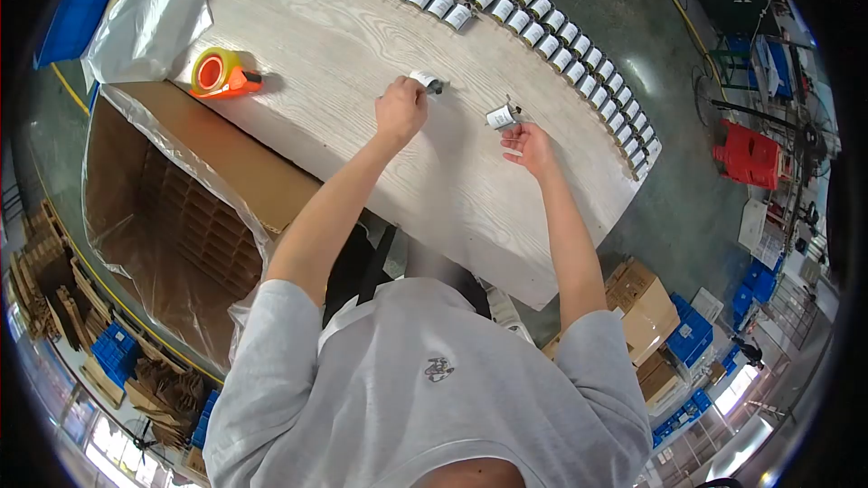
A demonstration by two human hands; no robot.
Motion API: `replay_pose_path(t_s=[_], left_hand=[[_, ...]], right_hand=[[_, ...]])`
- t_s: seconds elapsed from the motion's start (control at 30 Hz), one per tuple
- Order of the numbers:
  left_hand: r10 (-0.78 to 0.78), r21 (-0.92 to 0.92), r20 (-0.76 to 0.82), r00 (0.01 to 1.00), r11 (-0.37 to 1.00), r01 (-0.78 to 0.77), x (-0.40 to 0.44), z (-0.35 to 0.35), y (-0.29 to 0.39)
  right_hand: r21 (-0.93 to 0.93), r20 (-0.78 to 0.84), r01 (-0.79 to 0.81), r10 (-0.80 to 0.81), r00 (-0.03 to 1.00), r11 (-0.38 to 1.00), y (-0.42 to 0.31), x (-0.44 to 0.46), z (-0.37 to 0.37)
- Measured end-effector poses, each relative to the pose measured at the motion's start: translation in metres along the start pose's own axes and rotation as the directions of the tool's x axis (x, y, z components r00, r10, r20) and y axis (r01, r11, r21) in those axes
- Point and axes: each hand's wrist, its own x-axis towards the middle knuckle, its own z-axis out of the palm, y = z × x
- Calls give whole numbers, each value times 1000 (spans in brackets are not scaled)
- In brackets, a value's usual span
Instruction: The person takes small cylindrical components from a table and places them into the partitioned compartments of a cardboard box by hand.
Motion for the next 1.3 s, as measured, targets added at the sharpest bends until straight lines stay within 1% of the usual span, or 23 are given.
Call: replay_pose_path(t_s=[0.07,0.17,0.2,0.23,0.27,0.3,0.33,0.37,0.4,0.43,0.47,0.5,0.57,0.77,0.87,0.97,1.07,1.13,1.17,1.2,1.23,1.27,1.3], left_hand=[[-69,-100,-1,998,993,68,4,-24,13],[-2,-368,42,999,930,17,-5,-102,33],[-59,-392,80,995,916,86,-13,-136,41],[-39,-389,64,997,919,61,-19,-161,31],[9,-341,-5,1000,940,-10,-30,-194,31],[-75,-264,-46,996,963,60,-43,-226,35],[-115,-453,-194,974,891,15,-53,-236,3],[-70,-445,-182,981,895,-19,-60,-262,-12],[-25,-438,-169,985,897,-53,-68,-287,-27],[-27,-194,-201,979,981,-13,-83,-310,3],[88,-399,-270,959,896,-194,-85,-317,-42],[297,-168,-263,918,923,-347,-87,-332,-55],[213,-255,-288,934,923,-289,-102,-334,-37],[73,-421,-316,946,882,-209,-143,-352,-22],[5,-458,-354,935,871,-178,-160,-367,-33],[-146,-452,-435,889,889,-75,-176,-378,-68],[-246,-461,-503,829,887,-16,-189,-386,-141],[-477,-518,-411,777,823,231,-210,-390,-161],[-464,-666,-366,807,736,121,-224,-394,-197],[-391,-732,-314,865,680,41,-244,-399,-197],[-501,-730,-314,806,670,132,-257,-399,-202],[-472,-698,-334,816,705,123,-270,-399,-207],[-517,-726,-340,785,675,131,-283,-392,-217]], right_hand=[[-91,-43,10,-14,999,996,-1,-5,2],[-245,-74,49,-69,995,968,-5,-17,16],[-293,-81,56,-84,993,955,-4,-16,21],[-327,-118,74,-118,986,942,-6,-18,19],[-347,-103,85,-129,986,934,-6,-20,25],[-333,-45,148,-172,984,931,4,-10,19],[-421,0,288,-317,948,860,10,1,16],[-684,175,538,-604,777,493,22,17,15],[-840,321,539,-746,583,60,31,28,19],[-866,443,421,-803,400,-268,40,28,27],[-886,1,325,-699,715,331,24,-2,56],[-931,-49,230,-719,693,284,28,1,70],[-948,-27,201,-690,723,248,28,-36,89],[-960,112,265,-750,651,87,26,-123,131],[-975,192,212,-723,663,-65,20,-140,149],[-960,264,236,-764,589,-150,6,-168,177],[-911,384,313,-830,405,-269,-6,-169,209],[-871,438,368,-853,283,-325,-11,-196,243],[-835,498,383,-839,221,-395,-15,-210,259],[-811,492,456,-849,192,-367,-16,-216,277],[-695,538,600,-840,67,-397,-17,-212,289],[-600,507,735,-861,44,-316,-15,-215,305],[-597,522,755,-846,111,-269,-15,-231,315]])
